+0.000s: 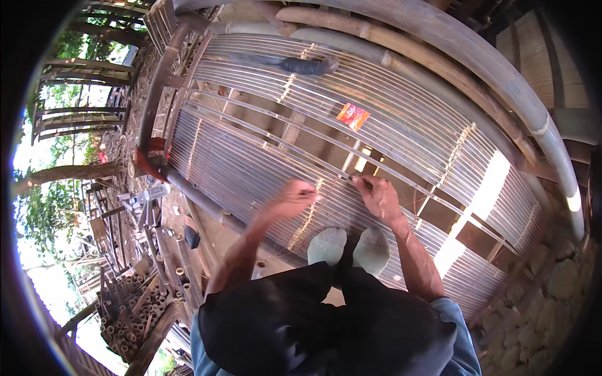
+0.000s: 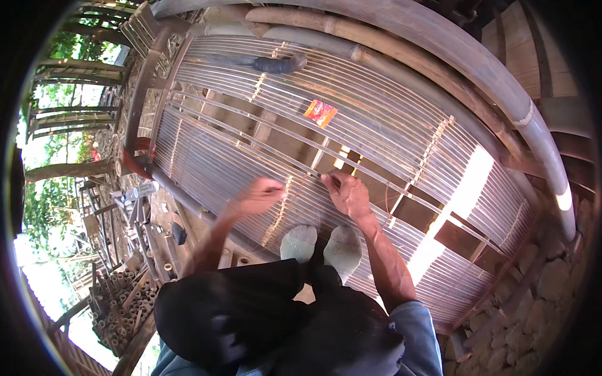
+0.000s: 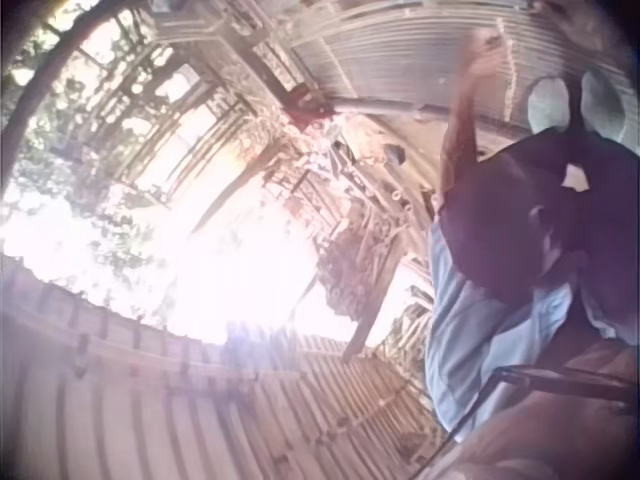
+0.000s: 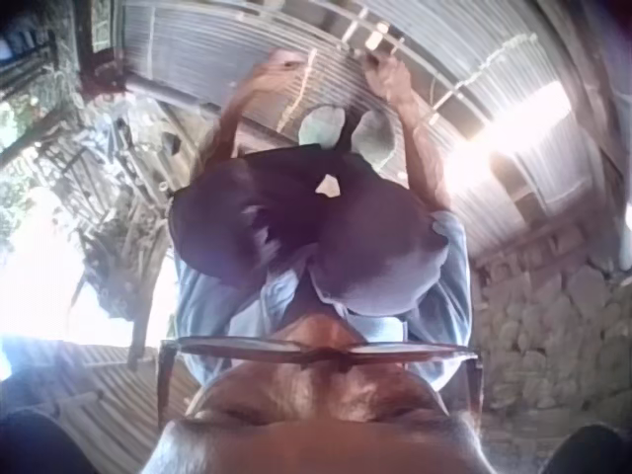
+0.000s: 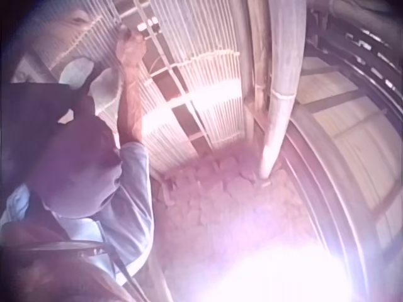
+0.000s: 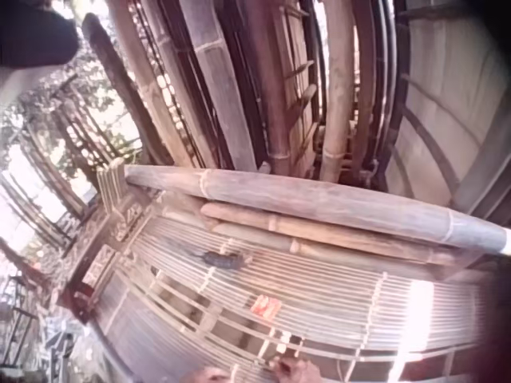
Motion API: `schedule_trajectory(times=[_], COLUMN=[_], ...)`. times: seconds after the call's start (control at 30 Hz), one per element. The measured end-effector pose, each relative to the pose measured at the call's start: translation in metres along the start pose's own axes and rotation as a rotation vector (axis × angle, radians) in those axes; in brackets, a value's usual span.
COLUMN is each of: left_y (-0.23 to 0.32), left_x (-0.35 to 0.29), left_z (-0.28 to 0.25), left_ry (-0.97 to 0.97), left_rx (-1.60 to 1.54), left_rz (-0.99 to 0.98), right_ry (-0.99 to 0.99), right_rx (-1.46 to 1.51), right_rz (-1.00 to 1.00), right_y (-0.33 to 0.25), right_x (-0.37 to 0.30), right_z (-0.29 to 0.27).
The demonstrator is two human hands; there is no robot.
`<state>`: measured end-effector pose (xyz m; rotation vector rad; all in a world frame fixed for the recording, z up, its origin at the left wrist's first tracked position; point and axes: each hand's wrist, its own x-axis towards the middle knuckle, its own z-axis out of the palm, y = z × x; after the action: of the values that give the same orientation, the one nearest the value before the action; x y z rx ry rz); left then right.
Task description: The person weaves thin bamboo strips together by hand, threading a red cord through the lattice to secure the structure.
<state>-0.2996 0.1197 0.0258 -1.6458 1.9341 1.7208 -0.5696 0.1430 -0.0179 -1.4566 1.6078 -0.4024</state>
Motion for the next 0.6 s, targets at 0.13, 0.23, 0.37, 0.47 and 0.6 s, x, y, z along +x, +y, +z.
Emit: schedule_trajectory(times=[0.13, 0.23, 0.37, 0.47, 0.6], left_y=[0.02, -0.025, -0.041, -0.049, 0.045], left_x=[-0.094, -0.166, -0.206, -0.185, -0.016], left_z=[-0.095, -0.16, -0.23, -0.255, -0.162], left_ry=[0.247, 0.563, 0.997, 0.924, 0.547], left_rx=[-0.439, -0.159, -0.574, -0.54, -0.252], left_rz=[-0.424, -0.148, 0.228, 0.234, -0.073], right_ry=[-0.087, -0.09, -0.072, -0.13, -0.103], right_rx=[0.12, 0.224, 0.205, 0.074, -0.046], right_rz=[0.008, -0.024, -0.032, 0.078, 0.141], right_y=[0.013, 0.022, 0.053, 0.035, 0.021], right_x=[0.008, 0.02, 0.04, 0.051, 0.055], right_z=[-0.002, 0.007, 0.026, 0.033, 0.02])
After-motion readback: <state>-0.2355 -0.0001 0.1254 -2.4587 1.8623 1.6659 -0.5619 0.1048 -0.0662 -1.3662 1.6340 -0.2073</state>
